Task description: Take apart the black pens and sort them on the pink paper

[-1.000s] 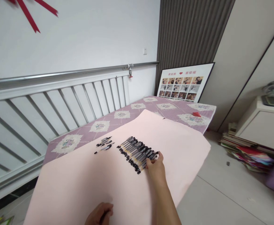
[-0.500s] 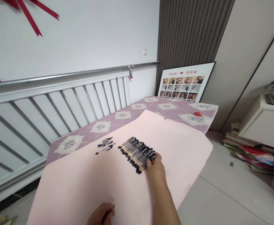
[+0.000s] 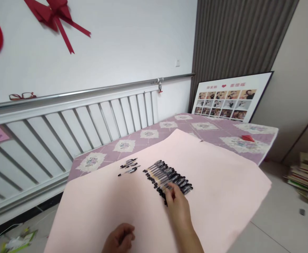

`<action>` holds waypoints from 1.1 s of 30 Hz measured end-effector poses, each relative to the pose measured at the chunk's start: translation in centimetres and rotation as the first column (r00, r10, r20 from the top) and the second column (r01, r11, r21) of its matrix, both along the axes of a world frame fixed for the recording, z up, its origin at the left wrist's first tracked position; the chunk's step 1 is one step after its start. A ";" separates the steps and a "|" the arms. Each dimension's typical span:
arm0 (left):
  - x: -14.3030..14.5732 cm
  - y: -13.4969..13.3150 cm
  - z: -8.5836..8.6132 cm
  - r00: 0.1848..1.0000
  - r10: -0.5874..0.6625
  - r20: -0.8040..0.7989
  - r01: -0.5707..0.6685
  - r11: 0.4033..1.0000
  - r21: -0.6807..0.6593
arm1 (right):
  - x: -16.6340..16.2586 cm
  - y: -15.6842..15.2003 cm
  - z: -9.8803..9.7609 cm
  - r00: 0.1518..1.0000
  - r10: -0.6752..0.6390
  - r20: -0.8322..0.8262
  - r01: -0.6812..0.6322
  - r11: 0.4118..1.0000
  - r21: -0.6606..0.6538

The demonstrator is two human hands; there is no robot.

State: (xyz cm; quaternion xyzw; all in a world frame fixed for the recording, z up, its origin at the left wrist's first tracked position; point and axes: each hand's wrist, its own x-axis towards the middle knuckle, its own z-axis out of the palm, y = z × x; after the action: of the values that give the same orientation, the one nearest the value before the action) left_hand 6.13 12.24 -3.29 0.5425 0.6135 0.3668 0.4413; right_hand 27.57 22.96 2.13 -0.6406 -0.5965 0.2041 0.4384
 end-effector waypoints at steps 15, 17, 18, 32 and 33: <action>-4.4 19.4 6.6 0.723 0.155 -0.673 0.035 0.965 0.260 | -2.4 -0.6 -0.7 0.973 0.221 0.058 -0.225 0.972 0.073; -4.2 20.8 6.4 0.685 0.121 -0.718 0.072 0.970 0.232 | -2.4 -0.5 -0.9 0.972 0.226 0.058 -0.229 0.972 0.059; -4.1 21.3 6.2 0.667 0.103 -0.738 0.088 0.972 0.216 | -2.4 -0.4 -1.0 0.973 0.225 0.058 -0.228 0.972 0.054; -3.3 23.1 4.7 0.532 -0.017 -0.847 0.140 0.988 0.068 | -2.5 -0.4 -1.1 0.969 0.245 0.025 -0.246 0.968 0.054; -3.4 23.1 4.6 0.533 -0.018 -0.846 0.141 0.988 0.067 | -2.6 -0.3 -1.1 0.969 0.244 0.025 -0.246 0.968 0.058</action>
State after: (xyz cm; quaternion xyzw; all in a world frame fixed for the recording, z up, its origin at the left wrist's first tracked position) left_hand 2.76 35.34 1.30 0.7061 0.7000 0.0781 0.0725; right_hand 24.96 22.65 0.98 -0.5503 -0.6808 0.2329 0.4236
